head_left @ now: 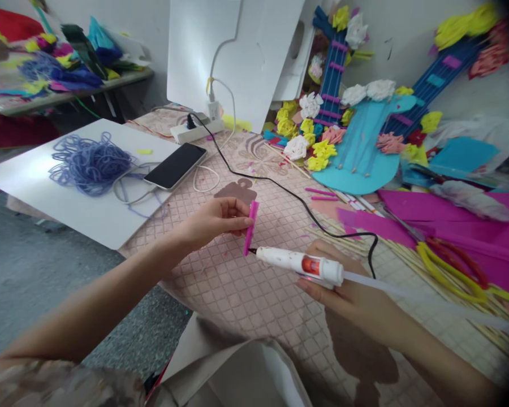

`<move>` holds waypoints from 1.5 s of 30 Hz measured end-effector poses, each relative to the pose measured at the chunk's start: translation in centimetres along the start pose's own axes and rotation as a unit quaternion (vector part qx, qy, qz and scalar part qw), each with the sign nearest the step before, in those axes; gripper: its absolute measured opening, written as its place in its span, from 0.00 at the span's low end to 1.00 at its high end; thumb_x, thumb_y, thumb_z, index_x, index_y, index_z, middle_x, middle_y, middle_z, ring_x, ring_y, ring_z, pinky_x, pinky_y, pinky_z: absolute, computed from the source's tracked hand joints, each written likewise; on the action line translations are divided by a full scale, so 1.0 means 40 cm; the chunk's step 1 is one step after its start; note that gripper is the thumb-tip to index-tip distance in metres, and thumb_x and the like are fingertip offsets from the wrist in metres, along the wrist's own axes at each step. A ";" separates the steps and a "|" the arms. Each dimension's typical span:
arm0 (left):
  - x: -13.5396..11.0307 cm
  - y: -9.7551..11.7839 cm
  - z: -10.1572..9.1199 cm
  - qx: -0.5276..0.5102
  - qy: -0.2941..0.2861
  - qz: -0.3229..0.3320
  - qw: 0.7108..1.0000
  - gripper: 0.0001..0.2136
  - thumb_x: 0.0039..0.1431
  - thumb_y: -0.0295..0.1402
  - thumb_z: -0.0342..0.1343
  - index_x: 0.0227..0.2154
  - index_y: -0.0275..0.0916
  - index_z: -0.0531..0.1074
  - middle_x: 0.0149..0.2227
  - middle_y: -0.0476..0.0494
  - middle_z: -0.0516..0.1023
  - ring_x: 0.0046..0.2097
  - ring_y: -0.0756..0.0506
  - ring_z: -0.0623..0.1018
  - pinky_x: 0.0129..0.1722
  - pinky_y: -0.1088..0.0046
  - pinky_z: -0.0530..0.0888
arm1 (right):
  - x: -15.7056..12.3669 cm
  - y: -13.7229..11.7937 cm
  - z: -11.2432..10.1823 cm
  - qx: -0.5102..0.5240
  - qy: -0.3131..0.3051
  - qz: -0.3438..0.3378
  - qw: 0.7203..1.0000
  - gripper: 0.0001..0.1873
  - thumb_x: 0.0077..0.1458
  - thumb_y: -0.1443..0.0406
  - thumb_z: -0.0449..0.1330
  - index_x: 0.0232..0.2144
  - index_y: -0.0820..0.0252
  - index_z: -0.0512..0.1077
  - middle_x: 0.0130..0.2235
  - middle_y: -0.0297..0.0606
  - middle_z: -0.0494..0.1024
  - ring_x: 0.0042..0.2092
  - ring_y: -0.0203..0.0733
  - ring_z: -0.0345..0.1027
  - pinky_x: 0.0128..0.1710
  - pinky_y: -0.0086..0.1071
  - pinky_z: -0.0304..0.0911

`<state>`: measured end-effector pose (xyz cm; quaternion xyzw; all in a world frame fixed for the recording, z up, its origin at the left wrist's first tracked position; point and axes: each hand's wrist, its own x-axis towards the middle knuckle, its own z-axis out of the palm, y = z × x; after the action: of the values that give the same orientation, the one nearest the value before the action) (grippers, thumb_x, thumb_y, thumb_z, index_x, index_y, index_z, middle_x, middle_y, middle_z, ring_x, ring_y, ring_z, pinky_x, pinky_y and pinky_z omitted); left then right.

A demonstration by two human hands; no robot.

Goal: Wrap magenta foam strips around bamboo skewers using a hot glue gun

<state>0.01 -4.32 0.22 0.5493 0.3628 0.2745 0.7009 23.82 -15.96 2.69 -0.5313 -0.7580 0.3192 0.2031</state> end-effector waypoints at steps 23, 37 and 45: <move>-0.001 0.002 -0.001 0.009 -0.001 0.004 1.000 0.09 0.50 0.31 0.63 0.30 0.34 0.68 0.27 0.50 0.74 0.28 0.54 0.74 0.30 0.77 0.70 | -0.001 0.000 -0.002 -0.025 0.029 -0.016 0.999 0.15 0.61 0.58 0.54 0.25 0.56 0.59 0.28 0.32 0.65 0.30 0.37 0.61 0.29 0.32 0.57; 0.000 -0.005 0.003 -0.012 -0.016 0.000 1.000 0.10 0.49 0.31 0.64 0.29 0.33 0.68 0.26 0.50 0.74 0.28 0.55 0.72 0.29 0.79 0.68 | 0.008 0.001 -0.005 -0.037 0.057 -0.003 0.998 0.14 0.60 0.58 0.55 0.25 0.56 0.59 0.28 0.31 0.65 0.29 0.37 0.61 0.28 0.32 0.57; 0.000 -0.006 0.004 -0.019 -0.030 -0.010 0.999 0.10 0.50 0.30 0.64 0.30 0.33 0.68 0.29 0.49 0.75 0.29 0.55 0.73 0.31 0.78 0.69 | 0.016 0.012 -0.007 -0.072 0.090 -0.030 0.993 0.11 0.59 0.61 0.56 0.26 0.56 0.61 0.29 0.32 0.65 0.32 0.39 0.61 0.31 0.32 0.57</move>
<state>0.12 -4.47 0.00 0.5402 0.3423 0.2575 0.7243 24.09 -15.16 2.54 -0.5480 -0.7735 0.2083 0.2407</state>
